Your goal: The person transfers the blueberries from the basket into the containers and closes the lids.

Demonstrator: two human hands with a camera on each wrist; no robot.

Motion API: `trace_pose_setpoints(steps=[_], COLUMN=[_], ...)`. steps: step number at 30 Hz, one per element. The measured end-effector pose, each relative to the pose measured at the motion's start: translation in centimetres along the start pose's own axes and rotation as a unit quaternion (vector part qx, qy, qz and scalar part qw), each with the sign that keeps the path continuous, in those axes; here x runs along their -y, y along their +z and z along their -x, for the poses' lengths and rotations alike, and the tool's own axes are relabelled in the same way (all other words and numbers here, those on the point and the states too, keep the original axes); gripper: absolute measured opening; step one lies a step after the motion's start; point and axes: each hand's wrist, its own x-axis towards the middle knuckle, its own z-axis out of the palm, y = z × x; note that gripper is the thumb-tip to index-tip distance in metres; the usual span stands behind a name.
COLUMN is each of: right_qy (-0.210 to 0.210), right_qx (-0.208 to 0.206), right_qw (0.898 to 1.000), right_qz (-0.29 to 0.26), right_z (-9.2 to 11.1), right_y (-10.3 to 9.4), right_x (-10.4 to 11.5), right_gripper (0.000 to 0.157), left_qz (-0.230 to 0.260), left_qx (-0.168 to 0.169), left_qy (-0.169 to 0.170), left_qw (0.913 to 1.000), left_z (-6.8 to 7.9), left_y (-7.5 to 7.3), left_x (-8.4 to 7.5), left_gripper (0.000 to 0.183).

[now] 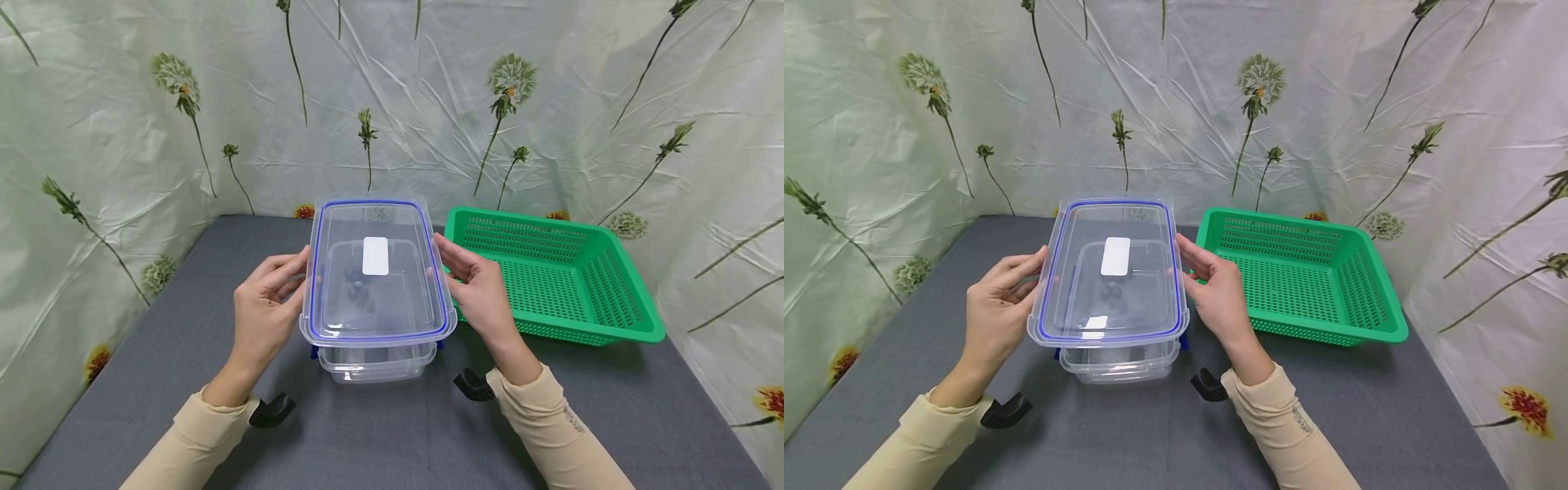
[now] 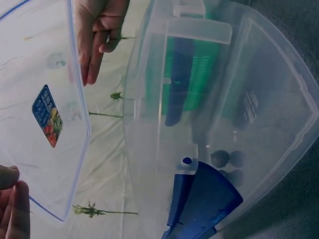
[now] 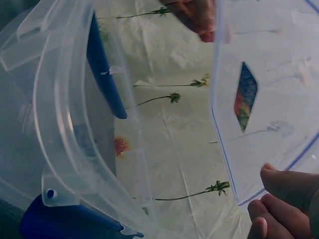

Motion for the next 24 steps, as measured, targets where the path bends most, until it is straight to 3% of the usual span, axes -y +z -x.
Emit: trace_pose_setpoints(steps=[5,13,20,24], right_qy=[-0.041,-0.106,-0.121,-0.135], right_qx=[-0.044,-0.102,-0.129,-0.13], right_qw=[0.996,0.981,0.977,0.978], right_qz=[0.063,0.128,0.12,0.094], right_z=[0.0,-0.1,-1.3,-2.1], right_y=[0.2,0.9,1.5,2.0], right_x=[0.1,0.3,0.0,0.0], right_gripper=[0.048,0.041,0.024,0.025], left_qz=[0.028,0.045,-0.002,-0.018], left_qx=[-0.013,-0.043,-0.052,-0.078], left_qy=[0.017,0.031,0.051,0.062], left_qw=[0.9994,0.9976,0.9974,0.9949], left_z=[-0.4,-1.1,-2.3,-3.2], left_y=[0.1,0.2,0.5,0.8], left_x=[-0.4,-0.7,-0.1,0.1], left_gripper=[0.044,0.043,0.035,0.041])
